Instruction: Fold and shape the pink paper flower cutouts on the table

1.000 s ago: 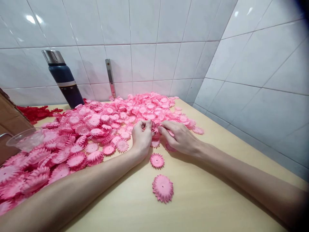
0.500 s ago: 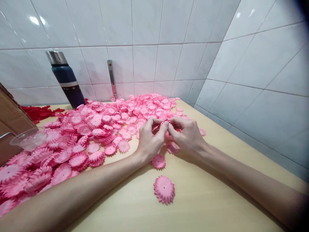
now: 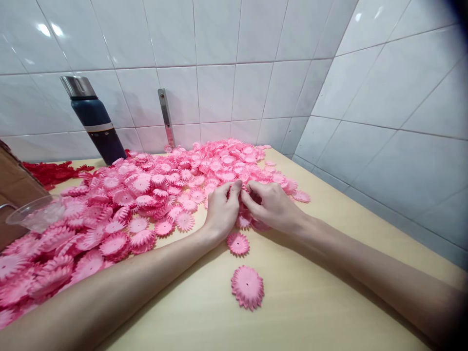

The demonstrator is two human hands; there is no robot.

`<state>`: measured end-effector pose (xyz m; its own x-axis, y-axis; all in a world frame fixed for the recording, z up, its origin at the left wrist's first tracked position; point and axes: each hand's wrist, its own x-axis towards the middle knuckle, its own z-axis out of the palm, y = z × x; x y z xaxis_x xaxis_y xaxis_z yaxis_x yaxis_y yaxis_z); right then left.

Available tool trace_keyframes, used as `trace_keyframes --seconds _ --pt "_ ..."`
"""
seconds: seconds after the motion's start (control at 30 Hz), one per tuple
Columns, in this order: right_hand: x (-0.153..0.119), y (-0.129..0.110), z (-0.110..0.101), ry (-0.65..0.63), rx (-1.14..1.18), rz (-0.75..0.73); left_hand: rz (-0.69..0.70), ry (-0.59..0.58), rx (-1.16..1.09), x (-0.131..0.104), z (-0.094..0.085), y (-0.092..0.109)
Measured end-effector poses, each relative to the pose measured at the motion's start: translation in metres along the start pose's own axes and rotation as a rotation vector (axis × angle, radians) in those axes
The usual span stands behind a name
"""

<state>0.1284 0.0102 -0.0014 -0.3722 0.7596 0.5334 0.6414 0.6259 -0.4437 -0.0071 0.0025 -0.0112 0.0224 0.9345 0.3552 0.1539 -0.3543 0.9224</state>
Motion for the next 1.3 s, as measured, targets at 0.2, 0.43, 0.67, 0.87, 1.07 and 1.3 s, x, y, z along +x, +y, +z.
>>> trace_keyframes --seconds 0.2,0.43,0.67,0.87,1.07,1.3 --pt "0.000 -0.005 0.000 -0.008 0.056 -0.007 -0.047 0.074 -0.044 0.001 0.000 0.000" --pt "-0.004 -0.002 0.002 -0.022 0.006 -0.125 -0.163 0.086 -0.153 0.003 -0.001 -0.008" --pt "-0.005 0.000 0.003 -0.038 0.001 -0.205 -0.256 0.109 -0.337 0.008 -0.001 -0.020" --pt "-0.003 0.002 0.002 -0.019 0.043 -0.297 -0.297 0.137 -0.420 0.009 0.000 -0.018" --pt "0.003 -0.001 0.003 0.103 0.065 -0.098 -0.095 0.121 -0.286 0.003 0.000 -0.002" --pt "-0.001 -0.004 -0.004 0.155 0.091 0.044 0.045 0.052 -0.039 -0.004 0.000 0.010"
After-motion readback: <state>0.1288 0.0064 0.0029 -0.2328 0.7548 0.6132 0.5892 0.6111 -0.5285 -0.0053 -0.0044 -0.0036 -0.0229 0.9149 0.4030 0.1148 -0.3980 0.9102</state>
